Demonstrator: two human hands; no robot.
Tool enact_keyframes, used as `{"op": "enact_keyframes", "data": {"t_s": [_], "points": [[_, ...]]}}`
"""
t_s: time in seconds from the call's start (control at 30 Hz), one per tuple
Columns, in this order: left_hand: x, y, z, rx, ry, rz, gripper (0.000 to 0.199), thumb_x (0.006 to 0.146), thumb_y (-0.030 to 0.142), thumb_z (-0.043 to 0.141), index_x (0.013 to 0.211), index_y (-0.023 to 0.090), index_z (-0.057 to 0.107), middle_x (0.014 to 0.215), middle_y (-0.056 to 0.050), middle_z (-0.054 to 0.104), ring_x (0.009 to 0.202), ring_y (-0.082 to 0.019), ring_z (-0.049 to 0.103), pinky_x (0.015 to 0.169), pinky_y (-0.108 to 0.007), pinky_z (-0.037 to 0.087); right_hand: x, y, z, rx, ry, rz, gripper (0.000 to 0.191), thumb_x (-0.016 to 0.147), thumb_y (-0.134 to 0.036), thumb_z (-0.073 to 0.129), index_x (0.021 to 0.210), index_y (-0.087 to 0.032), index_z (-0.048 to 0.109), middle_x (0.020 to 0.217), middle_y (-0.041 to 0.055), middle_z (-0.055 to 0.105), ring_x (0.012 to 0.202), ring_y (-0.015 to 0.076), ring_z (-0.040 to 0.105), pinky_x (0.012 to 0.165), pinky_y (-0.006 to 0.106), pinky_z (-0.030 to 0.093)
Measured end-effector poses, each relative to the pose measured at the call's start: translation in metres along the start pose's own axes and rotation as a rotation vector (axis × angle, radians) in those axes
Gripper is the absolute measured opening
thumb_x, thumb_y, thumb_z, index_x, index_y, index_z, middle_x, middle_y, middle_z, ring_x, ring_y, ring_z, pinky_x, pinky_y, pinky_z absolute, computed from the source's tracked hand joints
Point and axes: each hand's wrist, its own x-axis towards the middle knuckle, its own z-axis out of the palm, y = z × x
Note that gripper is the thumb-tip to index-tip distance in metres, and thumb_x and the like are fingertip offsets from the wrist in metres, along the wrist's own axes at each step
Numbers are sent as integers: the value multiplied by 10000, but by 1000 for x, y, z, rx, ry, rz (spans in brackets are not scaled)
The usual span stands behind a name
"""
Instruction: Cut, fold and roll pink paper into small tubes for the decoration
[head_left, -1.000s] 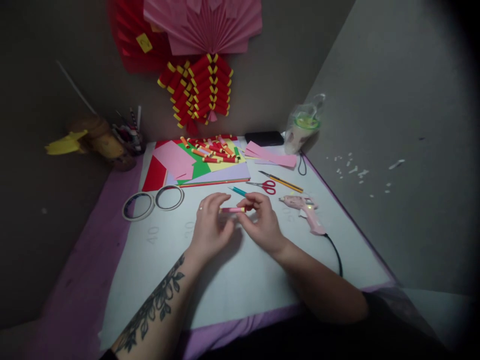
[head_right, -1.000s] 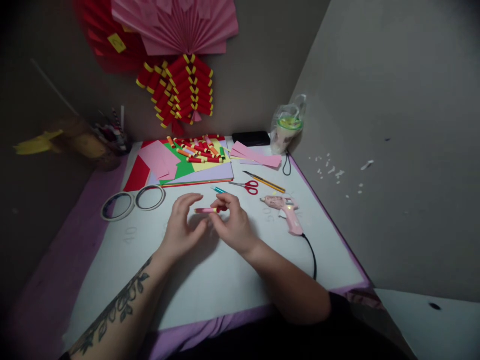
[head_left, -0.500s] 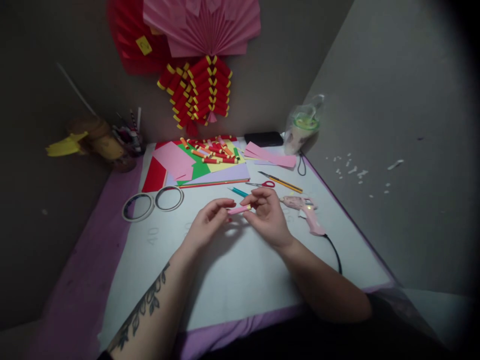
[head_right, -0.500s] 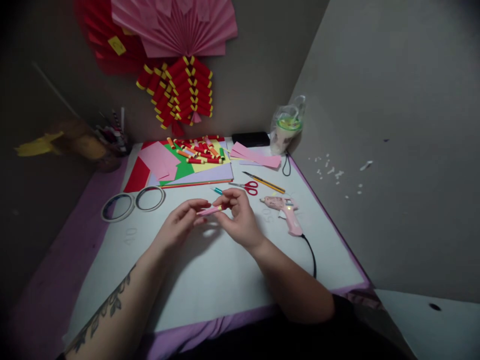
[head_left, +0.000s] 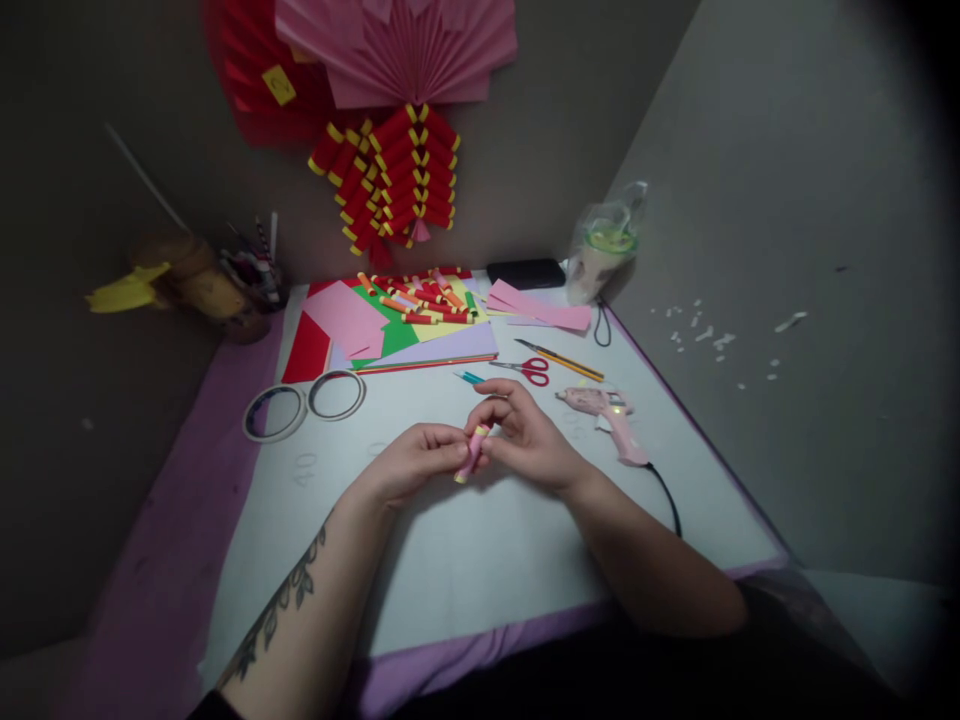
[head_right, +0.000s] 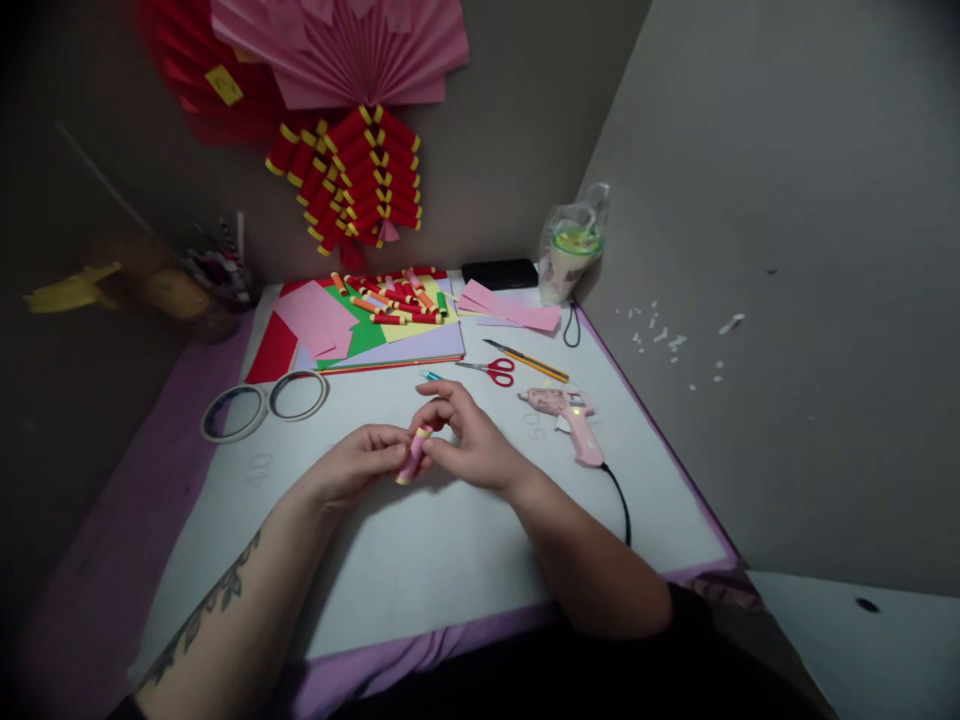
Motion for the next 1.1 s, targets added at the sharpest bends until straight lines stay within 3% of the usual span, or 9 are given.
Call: {"op": "enact_keyframes", "data": {"t_s": [0.3, 0.6, 0.83, 1.1], "points": [[3, -4, 1, -75, -30, -16, 347, 657, 439, 790, 818, 136, 739, 692, -58, 656, 613, -141, 556, 643, -263, 429, 0, 3, 2, 57, 18, 38, 480, 816, -259, 635, 1226, -265, 384, 912, 23, 592, 803, 159, 580, 693, 318, 503], [3, -4, 3, -87, -11, 35, 328, 682, 443, 773, 798, 140, 725, 678, -53, 648, 624, -145, 559, 648, -273, 422, 2, 4, 5, 58, 79, -14, 442, 809, -339, 656, 1181, -255, 431, 1020, 66, 592, 924, 194, 580, 809, 373, 480], [4, -5, 6, -37, 89, 137, 246, 704, 371, 772, 808, 167, 683, 694, -22, 633, 650, -138, 552, 669, -277, 415, 1, 2, 8, -10, 125, -67, 400, 816, -364, 666, 1145, -260, 462, 1052, 65, 606, 994, 199, 576, 886, 390, 456], [7, -5, 6, 12, -2, 129, 282, 760, 404, 713, 719, 132, 650, 689, -35, 591, 689, -145, 527, 694, -266, 395, 3, 6, 6, 210, 80, 95, 437, 791, -361, 694, 1132, -246, 447, 920, 31, 633, 711, 142, 599, 619, 282, 504]]}}
